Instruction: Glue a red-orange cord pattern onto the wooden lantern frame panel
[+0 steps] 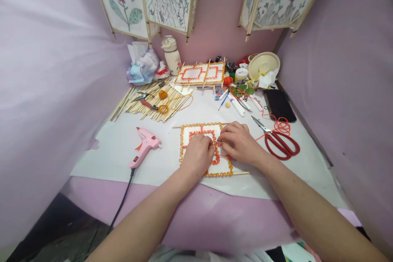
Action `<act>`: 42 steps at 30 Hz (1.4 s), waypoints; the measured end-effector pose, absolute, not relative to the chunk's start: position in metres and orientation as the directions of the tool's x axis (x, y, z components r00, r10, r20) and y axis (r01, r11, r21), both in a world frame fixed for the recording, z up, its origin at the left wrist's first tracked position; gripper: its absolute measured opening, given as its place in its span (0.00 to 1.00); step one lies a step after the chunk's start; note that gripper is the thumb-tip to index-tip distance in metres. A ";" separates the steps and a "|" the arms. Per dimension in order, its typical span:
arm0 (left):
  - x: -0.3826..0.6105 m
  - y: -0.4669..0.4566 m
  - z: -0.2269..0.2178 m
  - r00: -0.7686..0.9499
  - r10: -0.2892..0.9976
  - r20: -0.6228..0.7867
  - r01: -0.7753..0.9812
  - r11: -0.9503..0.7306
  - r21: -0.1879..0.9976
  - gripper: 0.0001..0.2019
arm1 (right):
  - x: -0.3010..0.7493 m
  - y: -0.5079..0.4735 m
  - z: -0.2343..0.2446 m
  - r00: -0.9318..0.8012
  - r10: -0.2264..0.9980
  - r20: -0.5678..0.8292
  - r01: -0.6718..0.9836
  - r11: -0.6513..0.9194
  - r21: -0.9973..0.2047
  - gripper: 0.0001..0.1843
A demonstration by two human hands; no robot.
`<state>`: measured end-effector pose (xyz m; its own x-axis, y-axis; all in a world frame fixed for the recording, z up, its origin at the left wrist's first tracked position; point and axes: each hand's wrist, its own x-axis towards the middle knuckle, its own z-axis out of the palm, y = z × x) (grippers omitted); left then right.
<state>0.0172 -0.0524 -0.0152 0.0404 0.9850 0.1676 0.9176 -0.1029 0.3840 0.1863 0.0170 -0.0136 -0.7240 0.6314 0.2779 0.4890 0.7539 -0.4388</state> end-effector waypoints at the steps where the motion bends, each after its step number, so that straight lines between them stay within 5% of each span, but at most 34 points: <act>1: 0.017 -0.053 -0.016 0.039 0.984 0.175 0.916 -0.106 0.387 0.06 | 0.187 0.017 -0.013 -0.717 0.637 0.285 0.491 0.750 -0.443 0.08; 8: 0.016 -0.054 -0.016 0.039 0.977 0.209 0.902 -0.124 0.414 0.05 | 0.190 0.020 -0.009 -0.638 0.695 0.331 0.527 0.708 -0.471 0.09; 16: 0.011 -0.052 -0.015 0.061 0.986 0.154 0.903 -0.120 0.412 0.07 | 0.233 0.032 -0.014 -0.360 0.843 0.399 0.682 0.530 -0.504 0.10; 21: 0.009 -0.050 -0.019 0.097 0.979 0.180 0.900 -0.163 0.404 0.08 | 0.282 0.018 -0.008 -0.229 0.949 0.215 0.919 0.284 -0.273 0.11; 26: 0.006 -0.047 -0.021 0.119 0.973 0.200 0.895 -0.192 0.403 0.09 | 0.294 0.010 0.004 -0.113 0.986 -0.121 0.992 0.104 -0.076 0.13; 35: 0.006 -0.049 -0.019 0.126 0.967 0.221 0.906 -0.203 0.371 0.11 | 0.293 -0.005 0.044 -0.055 0.958 -0.283 0.998 0.063 0.020 0.16; 42: 0.005 -0.049 -0.020 0.129 0.967 0.222 0.905 -0.206 0.371 0.11 | 0.309 -0.064 0.061 0.017 0.950 -0.311 1.000 -0.009 0.026 0.08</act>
